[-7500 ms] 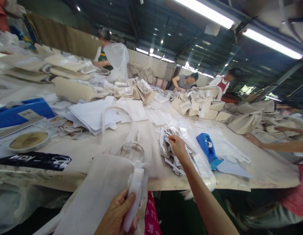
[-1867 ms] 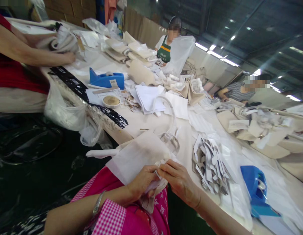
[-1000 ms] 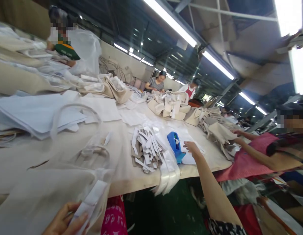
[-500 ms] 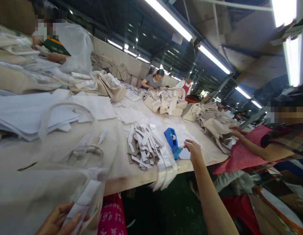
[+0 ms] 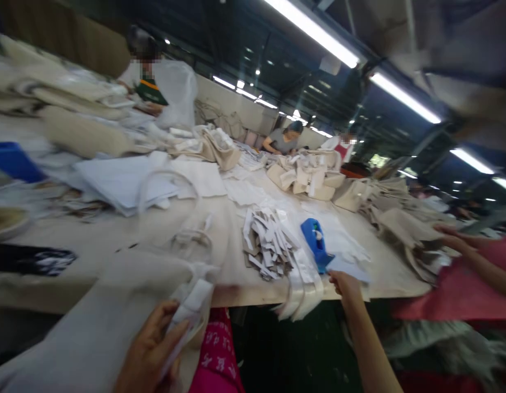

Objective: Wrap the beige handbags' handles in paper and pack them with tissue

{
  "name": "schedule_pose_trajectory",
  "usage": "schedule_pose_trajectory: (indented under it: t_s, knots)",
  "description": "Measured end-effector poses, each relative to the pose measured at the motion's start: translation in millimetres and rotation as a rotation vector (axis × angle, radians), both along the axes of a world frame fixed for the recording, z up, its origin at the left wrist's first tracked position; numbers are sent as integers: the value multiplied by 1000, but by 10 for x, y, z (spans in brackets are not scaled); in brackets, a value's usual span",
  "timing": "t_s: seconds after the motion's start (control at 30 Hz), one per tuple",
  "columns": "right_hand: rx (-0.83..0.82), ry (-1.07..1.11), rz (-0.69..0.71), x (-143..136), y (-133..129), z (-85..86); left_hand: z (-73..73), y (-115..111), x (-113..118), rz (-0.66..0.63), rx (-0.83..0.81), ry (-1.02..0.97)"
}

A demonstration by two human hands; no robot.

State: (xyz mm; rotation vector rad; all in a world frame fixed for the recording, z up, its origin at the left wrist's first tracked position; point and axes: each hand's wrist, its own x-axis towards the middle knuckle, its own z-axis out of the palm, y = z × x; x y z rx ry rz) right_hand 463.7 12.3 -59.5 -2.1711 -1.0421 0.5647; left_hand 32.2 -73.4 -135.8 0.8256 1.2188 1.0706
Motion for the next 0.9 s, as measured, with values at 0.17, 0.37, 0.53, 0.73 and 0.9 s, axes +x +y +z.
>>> schedule_pose_trajectory:
  t_s: [0.17,0.37,0.53,0.73,0.9]
  knots:
    - [3,466,550,-1490,-214,-190,95,-6,27,23,142,-24]
    - [-135,594,934,-2972,-470,-68,223,-47,36,88,275,123]
    - [-150,273,901,-3094,-384,-30,211,-41,25,93,352,227]
    - [-201,198,879,-3083,-400,-37,149,-65,-3,81,323,359]
    - [-212,184,956,-2965,-417,-36,154,-75,-16,69,279,296]
